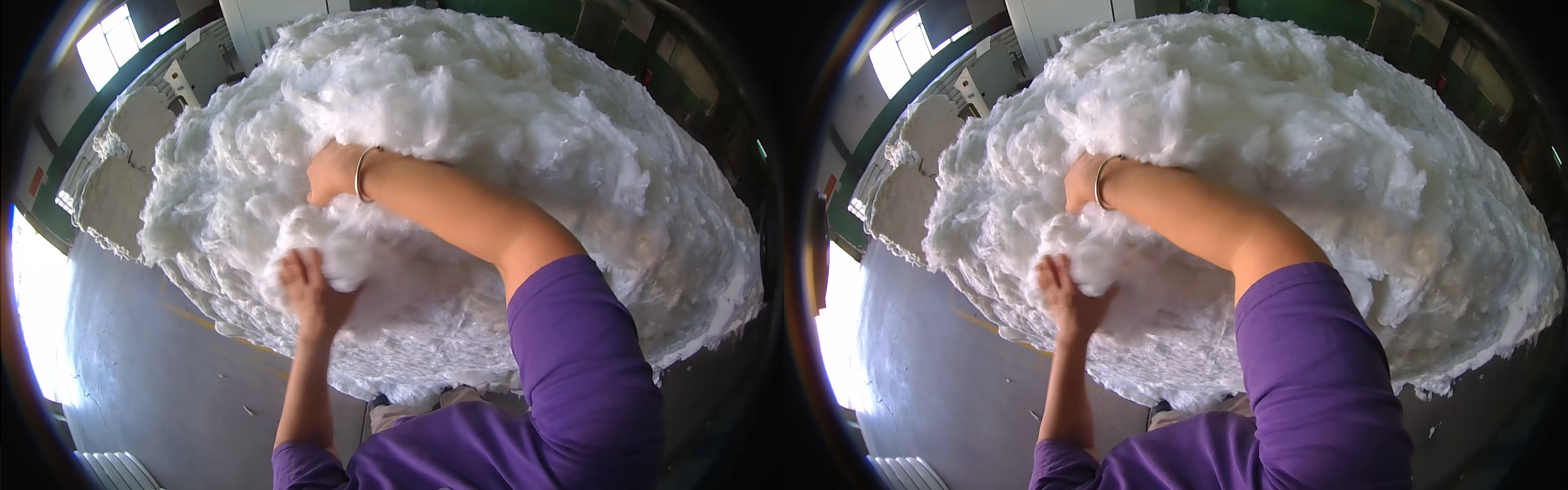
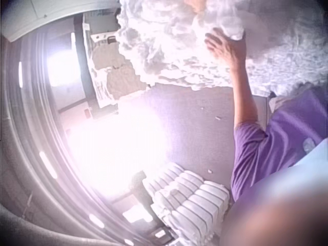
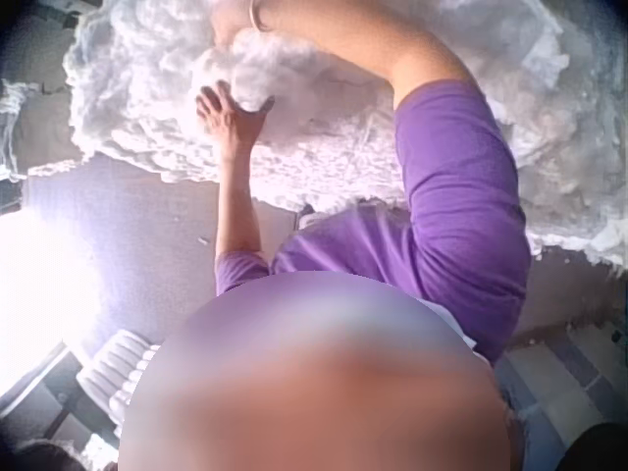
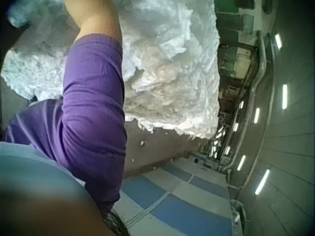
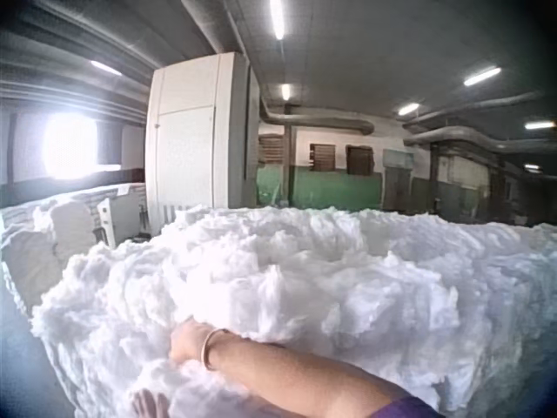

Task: The person operates a control panel with a mouse and buttons, then walks to a large cotton bale and pulls apart sections of the fluffy material by hand. The person returns to the control panel and later moves a metal rolling ladder across the factory floor.

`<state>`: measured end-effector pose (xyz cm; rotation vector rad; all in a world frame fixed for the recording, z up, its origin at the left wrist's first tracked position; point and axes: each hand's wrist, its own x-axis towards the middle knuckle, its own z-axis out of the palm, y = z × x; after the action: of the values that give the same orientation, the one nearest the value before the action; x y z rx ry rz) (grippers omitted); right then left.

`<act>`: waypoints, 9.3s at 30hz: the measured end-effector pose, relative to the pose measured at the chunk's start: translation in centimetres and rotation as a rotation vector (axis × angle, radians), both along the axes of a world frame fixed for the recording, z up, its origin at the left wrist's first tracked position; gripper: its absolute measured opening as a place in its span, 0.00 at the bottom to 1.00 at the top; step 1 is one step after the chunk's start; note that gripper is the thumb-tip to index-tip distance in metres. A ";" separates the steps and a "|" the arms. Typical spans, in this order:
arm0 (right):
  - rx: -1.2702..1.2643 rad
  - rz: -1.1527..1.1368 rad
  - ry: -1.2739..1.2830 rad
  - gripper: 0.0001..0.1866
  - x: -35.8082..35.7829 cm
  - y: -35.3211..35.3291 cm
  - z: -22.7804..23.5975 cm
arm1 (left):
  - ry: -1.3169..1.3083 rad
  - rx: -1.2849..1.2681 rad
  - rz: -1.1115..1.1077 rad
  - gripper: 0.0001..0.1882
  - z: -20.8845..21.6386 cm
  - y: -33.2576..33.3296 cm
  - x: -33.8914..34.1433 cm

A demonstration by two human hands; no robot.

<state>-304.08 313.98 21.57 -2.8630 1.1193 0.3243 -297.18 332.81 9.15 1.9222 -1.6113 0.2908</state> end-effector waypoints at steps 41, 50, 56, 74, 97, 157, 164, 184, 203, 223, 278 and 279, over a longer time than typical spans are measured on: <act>-0.295 -0.721 -1.103 0.32 -40.9 -5.4 4.7 | -0.393 -0.428 -1.134 0.16 30.7 -30.8 -35.9; -0.144 -0.782 -0.813 0.32 -40.6 -8.3 8.1 | -0.501 -0.092 -0.767 0.28 10.1 -16.0 -20.6; -0.754 -0.749 -0.919 0.30 -41.0 -0.2 10.3 | -0.447 -0.214 -0.757 0.23 11.3 -26.1 -29.6; -1.028 -0.710 -0.340 0.21 -53.6 -27.8 4.6 | -0.393 -0.815 -0.661 0.12 19.7 -38.1 -32.2; -0.677 -0.519 0.019 0.27 -49.2 -37.7 -0.7 | -0.195 0.295 -0.512 0.25 5.1 -35.5 -25.2; -0.582 -0.820 -0.364 0.18 -93.7 -3.0 4.2 | -0.253 -0.413 -0.933 0.31 17.3 -6.8 -66.9; -0.730 -0.471 -0.720 0.18 -95.2 -4.1 -0.6 | -0.291 0.354 -0.821 0.34 9.6 -9.2 -70.2; -1.080 -0.495 -0.396 0.19 -92.5 -2.0 1.4 | 0.278 -0.490 -0.796 0.24 21.6 -40.5 -79.7; -0.915 -0.809 -0.683 0.29 -100.3 23.4 2.2 | -0.649 -0.164 -0.977 0.15 9.9 -21.4 -94.1; -0.334 -1.058 -0.732 0.21 -129.6 -1.8 4.0 | -0.512 0.191 -1.150 0.53 11.2 -0.7 -116.1; -0.921 -0.575 -0.547 0.54 -161.3 18.1 0.6 | 0.287 -0.161 -1.035 0.26 17.8 -27.4 -152.5; -0.927 -0.640 -0.485 0.51 -162.4 16.1 1.2 | 0.352 -0.392 -0.998 0.26 17.5 -24.0 -150.2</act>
<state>-466.49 330.04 22.82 -2.6136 2.3490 -1.1091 -447.33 308.78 26.70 0.6817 -1.8645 -0.1391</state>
